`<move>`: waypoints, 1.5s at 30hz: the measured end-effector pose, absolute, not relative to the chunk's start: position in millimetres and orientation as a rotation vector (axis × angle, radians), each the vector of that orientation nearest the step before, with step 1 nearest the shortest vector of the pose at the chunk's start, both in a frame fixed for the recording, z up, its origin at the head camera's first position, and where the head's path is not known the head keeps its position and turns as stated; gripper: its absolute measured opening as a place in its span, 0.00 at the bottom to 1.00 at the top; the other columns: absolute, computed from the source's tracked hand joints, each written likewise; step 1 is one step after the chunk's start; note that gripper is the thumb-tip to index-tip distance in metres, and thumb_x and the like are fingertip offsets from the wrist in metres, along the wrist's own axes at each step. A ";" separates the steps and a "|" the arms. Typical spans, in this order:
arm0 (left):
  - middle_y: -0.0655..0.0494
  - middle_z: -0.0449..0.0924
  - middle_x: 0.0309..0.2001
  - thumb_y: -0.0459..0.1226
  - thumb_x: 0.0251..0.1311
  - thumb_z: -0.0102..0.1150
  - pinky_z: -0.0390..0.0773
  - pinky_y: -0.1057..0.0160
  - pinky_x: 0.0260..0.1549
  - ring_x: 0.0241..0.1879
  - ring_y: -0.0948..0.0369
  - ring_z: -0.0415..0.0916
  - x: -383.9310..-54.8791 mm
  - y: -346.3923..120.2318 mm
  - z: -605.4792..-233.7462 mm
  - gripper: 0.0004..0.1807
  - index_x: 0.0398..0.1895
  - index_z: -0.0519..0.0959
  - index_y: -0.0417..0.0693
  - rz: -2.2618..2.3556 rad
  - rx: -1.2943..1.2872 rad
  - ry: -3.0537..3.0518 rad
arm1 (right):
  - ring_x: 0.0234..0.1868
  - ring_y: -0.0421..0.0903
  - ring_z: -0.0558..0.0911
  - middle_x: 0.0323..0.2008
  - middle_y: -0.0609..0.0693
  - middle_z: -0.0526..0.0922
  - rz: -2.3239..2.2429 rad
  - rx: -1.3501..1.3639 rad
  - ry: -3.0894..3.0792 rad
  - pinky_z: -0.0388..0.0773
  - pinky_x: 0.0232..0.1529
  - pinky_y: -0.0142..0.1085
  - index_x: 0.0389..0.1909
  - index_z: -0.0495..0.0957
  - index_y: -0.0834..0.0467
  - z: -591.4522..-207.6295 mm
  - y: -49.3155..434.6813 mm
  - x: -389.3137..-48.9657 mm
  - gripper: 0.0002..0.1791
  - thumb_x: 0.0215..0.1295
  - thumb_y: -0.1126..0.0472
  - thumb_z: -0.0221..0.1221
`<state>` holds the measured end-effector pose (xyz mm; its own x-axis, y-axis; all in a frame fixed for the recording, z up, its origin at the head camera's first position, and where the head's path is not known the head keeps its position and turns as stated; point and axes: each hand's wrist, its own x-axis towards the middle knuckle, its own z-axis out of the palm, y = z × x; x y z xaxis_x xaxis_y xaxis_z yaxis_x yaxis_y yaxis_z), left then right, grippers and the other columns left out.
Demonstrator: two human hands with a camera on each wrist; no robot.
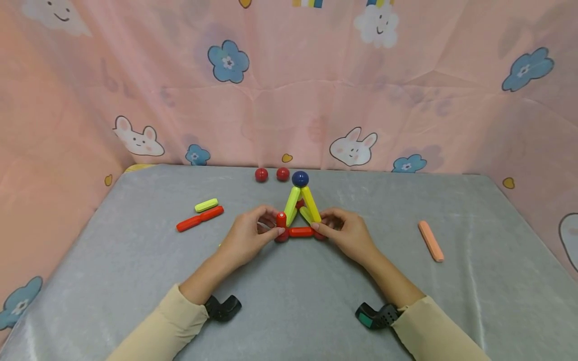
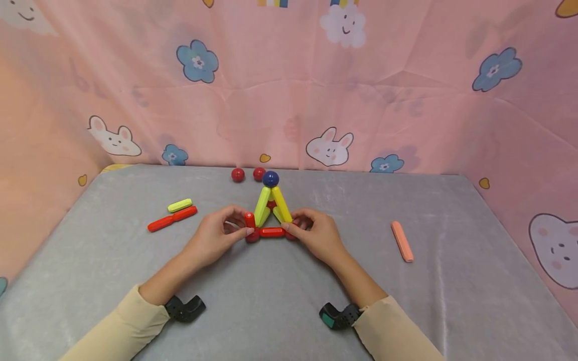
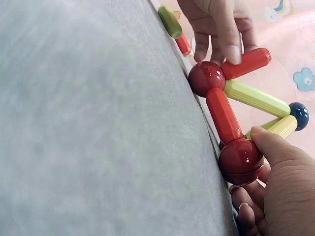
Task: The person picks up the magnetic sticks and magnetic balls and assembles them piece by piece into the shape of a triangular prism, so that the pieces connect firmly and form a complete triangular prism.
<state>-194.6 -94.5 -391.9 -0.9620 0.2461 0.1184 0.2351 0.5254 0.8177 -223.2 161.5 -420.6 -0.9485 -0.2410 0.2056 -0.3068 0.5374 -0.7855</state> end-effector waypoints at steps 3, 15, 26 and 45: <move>0.56 0.85 0.46 0.38 0.62 0.69 0.84 0.58 0.49 0.47 0.60 0.81 -195.5 -100.9 -387.3 0.15 0.52 0.81 0.49 1.363 0.449 2.749 | 0.31 0.41 0.76 0.33 0.53 0.86 1.402 0.480 -2.692 0.72 0.30 0.27 0.45 0.85 0.59 -421.3 161.7 -223.8 0.15 0.62 0.55 0.70; 0.53 0.84 0.52 0.42 0.68 0.63 0.81 0.51 0.54 0.54 0.54 0.79 -209.0 -140.0 -352.2 0.17 0.56 0.79 0.47 1.115 0.282 2.893 | 0.32 0.41 0.77 0.34 0.53 0.86 1.407 0.465 -2.705 0.72 0.30 0.27 0.46 0.85 0.60 -420.7 160.8 -224.1 0.16 0.62 0.54 0.70; 0.44 0.78 0.62 0.36 0.67 0.62 0.77 0.49 0.62 0.60 0.48 0.75 -294.1 -117.6 -329.7 0.21 0.63 0.75 0.43 0.877 0.267 2.923 | 0.31 0.41 0.76 0.32 0.52 0.85 1.384 0.495 -2.674 0.73 0.31 0.27 0.45 0.86 0.60 -420.2 166.4 -224.8 0.16 0.60 0.54 0.71; 0.45 0.80 0.53 0.33 0.68 0.60 0.76 0.50 0.61 0.54 0.49 0.74 -326.3 -110.7 -357.6 0.14 0.55 0.80 0.43 0.793 0.277 2.907 | 0.44 0.48 0.79 0.53 0.51 0.85 1.594 0.603 -2.598 0.76 0.38 0.29 0.58 0.80 0.51 -422.8 174.2 -221.3 0.27 0.56 0.58 0.75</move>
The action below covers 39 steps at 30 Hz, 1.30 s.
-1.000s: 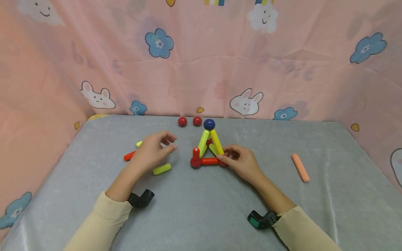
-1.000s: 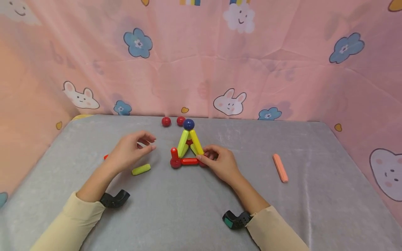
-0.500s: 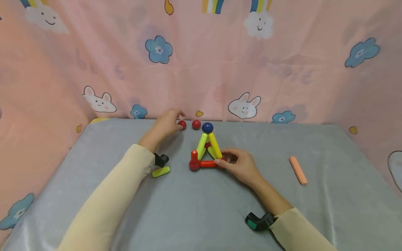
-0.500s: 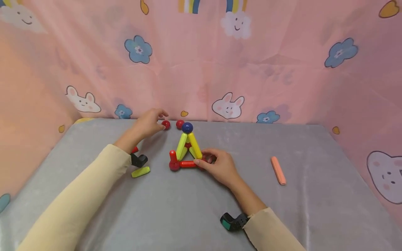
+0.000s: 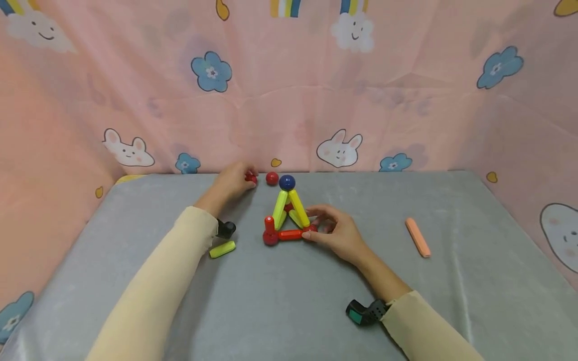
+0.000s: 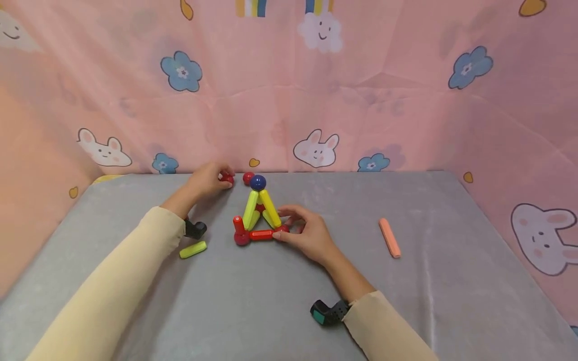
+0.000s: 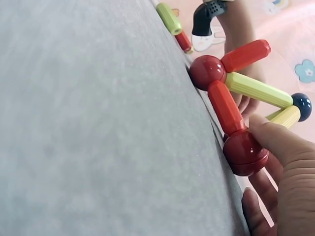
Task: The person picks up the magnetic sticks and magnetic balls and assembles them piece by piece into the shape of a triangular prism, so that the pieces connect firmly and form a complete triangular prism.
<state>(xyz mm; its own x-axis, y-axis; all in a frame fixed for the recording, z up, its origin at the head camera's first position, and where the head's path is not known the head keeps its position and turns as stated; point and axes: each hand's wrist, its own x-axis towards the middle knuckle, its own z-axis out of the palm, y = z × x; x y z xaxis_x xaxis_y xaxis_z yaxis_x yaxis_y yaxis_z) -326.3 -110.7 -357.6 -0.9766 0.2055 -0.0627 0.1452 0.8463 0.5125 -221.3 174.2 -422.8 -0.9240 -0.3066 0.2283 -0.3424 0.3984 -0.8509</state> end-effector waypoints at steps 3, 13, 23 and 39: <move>0.44 0.79 0.57 0.34 0.69 0.58 0.76 0.48 0.62 0.57 0.48 0.74 -317.4 -116.0 -351.4 0.16 0.58 0.78 0.43 0.939 0.265 2.858 | 0.44 0.48 0.80 0.52 0.51 0.85 1.594 0.646 -2.599 0.76 0.37 0.29 0.58 0.80 0.50 -423.7 174.2 -223.1 0.26 0.57 0.58 0.74; 0.55 0.80 0.58 0.45 0.66 0.65 0.83 0.50 0.54 0.55 0.52 0.80 -247.6 -121.6 -316.5 0.20 0.60 0.79 0.56 1.378 0.442 2.763 | 0.38 0.45 0.78 0.53 0.54 0.87 1.570 0.727 -2.592 0.75 0.35 0.30 0.44 0.86 0.54 -420.8 178.6 -223.3 0.11 0.60 0.61 0.71; 0.57 0.84 0.56 0.40 0.64 0.68 0.85 0.55 0.50 0.50 0.56 0.85 -213.5 -108.7 -315.1 0.20 0.60 0.82 0.57 1.493 0.596 2.692 | 0.34 0.42 0.78 0.54 0.55 0.87 1.633 0.661 -2.588 0.75 0.33 0.29 0.37 0.87 0.56 -425.1 179.5 -220.7 0.06 0.59 0.62 0.72; 0.56 0.82 0.55 0.35 0.61 0.69 0.84 0.54 0.54 0.49 0.58 0.84 -210.4 -106.1 -321.7 0.19 0.57 0.82 0.50 1.263 0.822 2.703 | 0.34 0.44 0.76 0.55 0.53 0.87 1.633 0.658 -2.600 0.73 0.33 0.29 0.37 0.87 0.55 -423.7 174.7 -222.1 0.06 0.60 0.60 0.72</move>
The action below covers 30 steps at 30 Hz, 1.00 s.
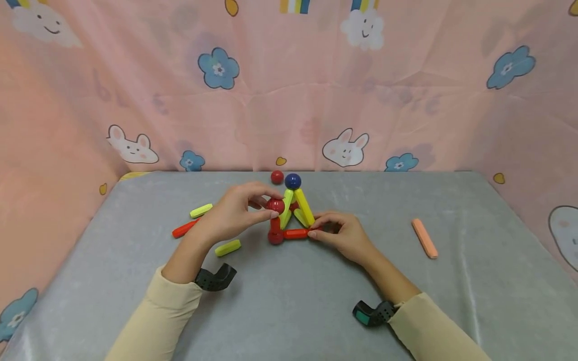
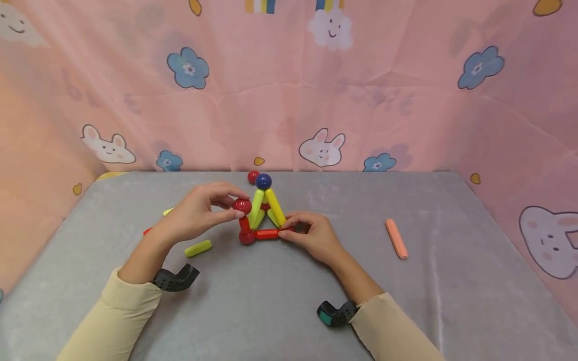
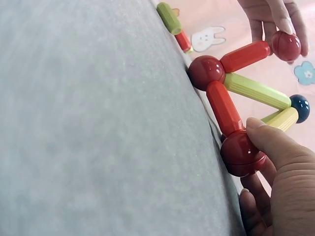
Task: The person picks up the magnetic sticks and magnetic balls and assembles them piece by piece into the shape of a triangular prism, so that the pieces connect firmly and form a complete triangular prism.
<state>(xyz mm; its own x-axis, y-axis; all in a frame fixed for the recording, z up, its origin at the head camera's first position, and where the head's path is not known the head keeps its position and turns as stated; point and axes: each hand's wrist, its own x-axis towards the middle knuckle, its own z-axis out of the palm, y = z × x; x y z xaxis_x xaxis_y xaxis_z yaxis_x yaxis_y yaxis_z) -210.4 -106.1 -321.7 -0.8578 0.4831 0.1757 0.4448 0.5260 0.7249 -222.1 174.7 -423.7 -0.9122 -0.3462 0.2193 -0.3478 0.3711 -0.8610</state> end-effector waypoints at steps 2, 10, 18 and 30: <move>0.56 0.83 0.55 0.35 0.62 0.69 0.84 0.54 0.53 0.49 0.58 0.84 -210.2 -106.5 -321.1 0.19 0.57 0.83 0.51 1.247 0.826 2.703 | 0.34 0.44 0.76 0.55 0.53 0.87 1.637 0.658 -2.601 0.73 0.33 0.29 0.37 0.87 0.55 -423.4 174.0 -221.6 0.06 0.60 0.61 0.72; 0.58 0.83 0.54 0.36 0.62 0.69 0.83 0.51 0.53 0.51 0.57 0.83 -208.1 -108.7 -319.8 0.19 0.56 0.83 0.55 1.156 0.811 2.686 | 0.35 0.46 0.77 0.54 0.53 0.87 1.626 0.629 -2.623 0.74 0.33 0.29 0.37 0.87 0.55 -423.4 173.5 -221.9 0.07 0.60 0.59 0.72; 0.58 0.83 0.54 0.37 0.61 0.70 0.83 0.50 0.54 0.52 0.57 0.82 -207.4 -109.2 -319.3 0.20 0.57 0.82 0.54 1.147 0.813 2.663 | 0.35 0.46 0.76 0.53 0.53 0.87 1.622 0.632 -2.617 0.73 0.33 0.29 0.37 0.87 0.55 -423.1 173.1 -221.7 0.06 0.59 0.60 0.72; 0.56 0.81 0.59 0.37 0.62 0.69 0.84 0.52 0.52 0.52 0.56 0.84 -207.0 -111.8 -317.2 0.25 0.63 0.78 0.54 1.139 0.815 2.627 | 0.36 0.46 0.77 0.53 0.53 0.87 1.623 0.630 -2.620 0.73 0.33 0.29 0.37 0.88 0.55 -422.4 172.5 -221.2 0.06 0.60 0.60 0.72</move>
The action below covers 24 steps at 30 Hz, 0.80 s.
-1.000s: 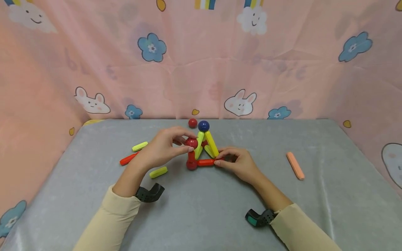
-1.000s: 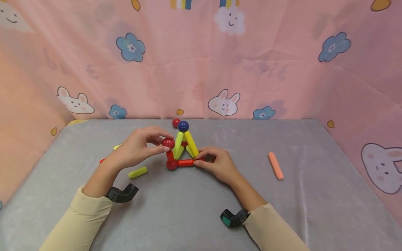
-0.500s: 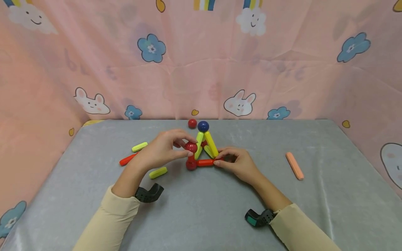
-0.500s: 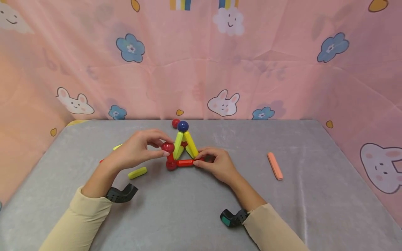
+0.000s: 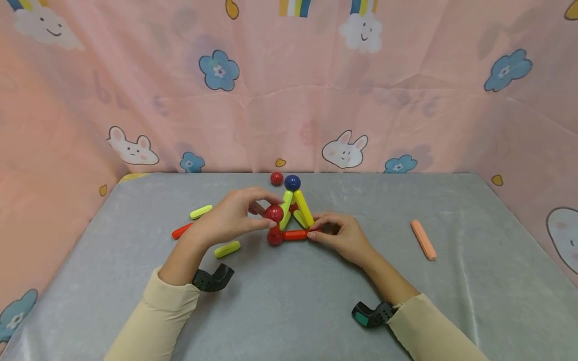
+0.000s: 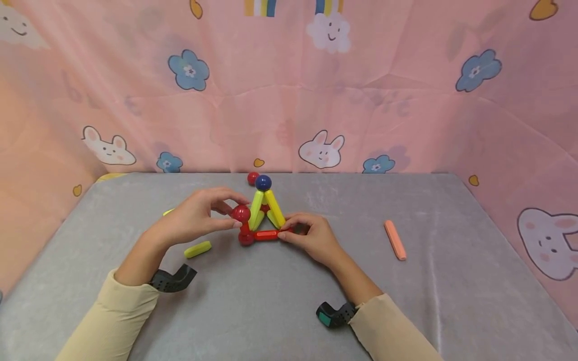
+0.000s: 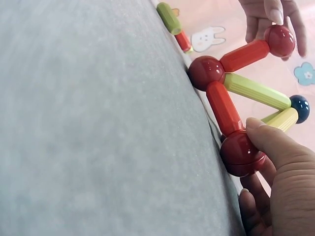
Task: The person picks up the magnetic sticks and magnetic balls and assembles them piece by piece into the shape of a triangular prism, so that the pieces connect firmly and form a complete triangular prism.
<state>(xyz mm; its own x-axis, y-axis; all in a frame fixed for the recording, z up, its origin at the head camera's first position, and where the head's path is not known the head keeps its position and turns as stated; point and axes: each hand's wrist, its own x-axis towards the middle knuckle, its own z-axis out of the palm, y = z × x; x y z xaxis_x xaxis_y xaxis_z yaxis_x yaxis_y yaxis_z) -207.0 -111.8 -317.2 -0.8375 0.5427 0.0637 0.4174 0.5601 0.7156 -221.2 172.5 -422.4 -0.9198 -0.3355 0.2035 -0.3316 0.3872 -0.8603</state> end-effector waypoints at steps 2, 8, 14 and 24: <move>0.54 0.80 0.61 0.38 0.62 0.69 0.84 0.52 0.53 0.53 0.56 0.83 -208.4 -112.3 -317.2 0.27 0.65 0.76 0.53 1.147 0.819 2.616 | 0.36 0.46 0.77 0.53 0.54 0.87 -1.623 -0.631 2.608 0.74 0.34 0.29 0.37 0.88 0.55 -422.5 172.9 -221.8 0.06 0.60 0.60 0.72; 0.52 0.80 0.62 0.37 0.62 0.68 0.80 0.48 0.58 0.56 0.56 0.81 -216.5 -118.6 -319.7 0.25 0.63 0.77 0.51 1.227 0.837 2.540 | 0.36 0.46 0.77 0.53 0.53 0.87 -1.631 -0.612 2.618 0.74 0.33 0.29 0.37 0.87 0.55 -422.7 174.5 -222.0 0.07 0.59 0.60 0.72; 0.54 0.82 0.58 0.39 0.65 0.66 0.81 0.51 0.57 0.55 0.55 0.81 -224.3 -135.1 -323.7 0.21 0.62 0.78 0.53 1.272 0.728 2.573 | 0.36 0.46 0.77 0.53 0.53 0.87 -1.620 -0.620 2.617 0.74 0.34 0.29 0.37 0.87 0.55 -424.6 173.2 -221.7 0.07 0.59 0.58 0.72; 0.50 0.82 0.58 0.42 0.69 0.61 0.82 0.51 0.52 0.56 0.52 0.80 -230.6 -164.7 -326.1 0.19 0.62 0.78 0.54 1.121 0.501 2.725 | 0.35 0.45 0.76 0.54 0.54 0.87 -1.609 -0.595 2.637 0.73 0.33 0.28 0.37 0.87 0.55 -425.0 172.5 -222.0 0.08 0.58 0.59 0.73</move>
<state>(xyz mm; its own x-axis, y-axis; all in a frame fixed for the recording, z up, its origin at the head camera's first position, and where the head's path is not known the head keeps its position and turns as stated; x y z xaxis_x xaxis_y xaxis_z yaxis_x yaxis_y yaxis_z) -230.6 -164.7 -326.1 -0.9325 0.3610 -0.0135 0.2470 0.6643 0.7055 -222.0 172.5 -425.0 -0.9285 -0.3147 0.1972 -0.3193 0.4053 -0.8566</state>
